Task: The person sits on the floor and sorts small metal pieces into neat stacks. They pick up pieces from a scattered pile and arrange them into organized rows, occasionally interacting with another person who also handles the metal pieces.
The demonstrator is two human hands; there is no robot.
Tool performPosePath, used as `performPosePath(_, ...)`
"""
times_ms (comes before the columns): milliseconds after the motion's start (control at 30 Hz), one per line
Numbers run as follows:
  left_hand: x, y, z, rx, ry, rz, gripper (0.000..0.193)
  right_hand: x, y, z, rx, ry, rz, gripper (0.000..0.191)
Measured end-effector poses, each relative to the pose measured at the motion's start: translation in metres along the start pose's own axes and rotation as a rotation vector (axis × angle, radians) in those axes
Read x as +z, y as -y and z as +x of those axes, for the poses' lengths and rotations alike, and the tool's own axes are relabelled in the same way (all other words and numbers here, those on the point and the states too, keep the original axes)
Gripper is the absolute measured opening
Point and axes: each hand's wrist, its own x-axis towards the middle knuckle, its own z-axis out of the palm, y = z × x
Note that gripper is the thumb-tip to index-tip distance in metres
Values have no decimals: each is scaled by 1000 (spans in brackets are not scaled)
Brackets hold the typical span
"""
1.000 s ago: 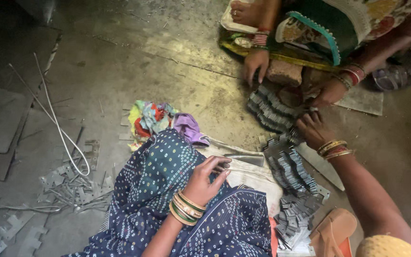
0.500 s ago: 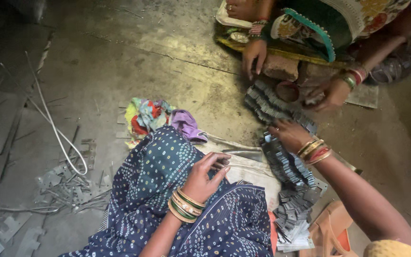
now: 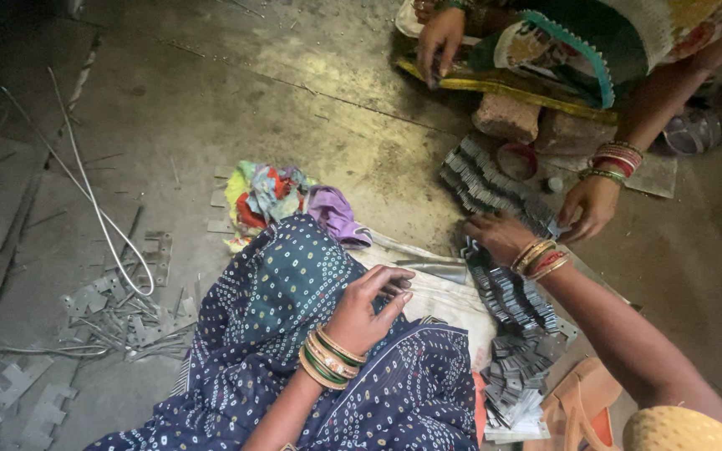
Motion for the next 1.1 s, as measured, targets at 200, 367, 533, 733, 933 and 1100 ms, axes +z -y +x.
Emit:
performPosePath(200,0,2,-1,-2,-12,11,27,-13,1,15,244,444,40,83)
performPosePath(367,-3,4,-2,14,-20,26,27,-10,3,18,73,260,-142,70)
performPosePath(533,-2,5,-3,5,-12,26,27,-1,3,9,80,103,-65,73)
performPosePath(733,-4,1,-4,12,-9,21,27,-15,11,19,102,202,-47,65)
performPosePath(933,0,1,-4,11,4,16,27,-21,20,10,106,187,-40,70)
performPosePath(1100,0,3,-8,31,3,45,25,-18,20,-2,146,30,85,62)
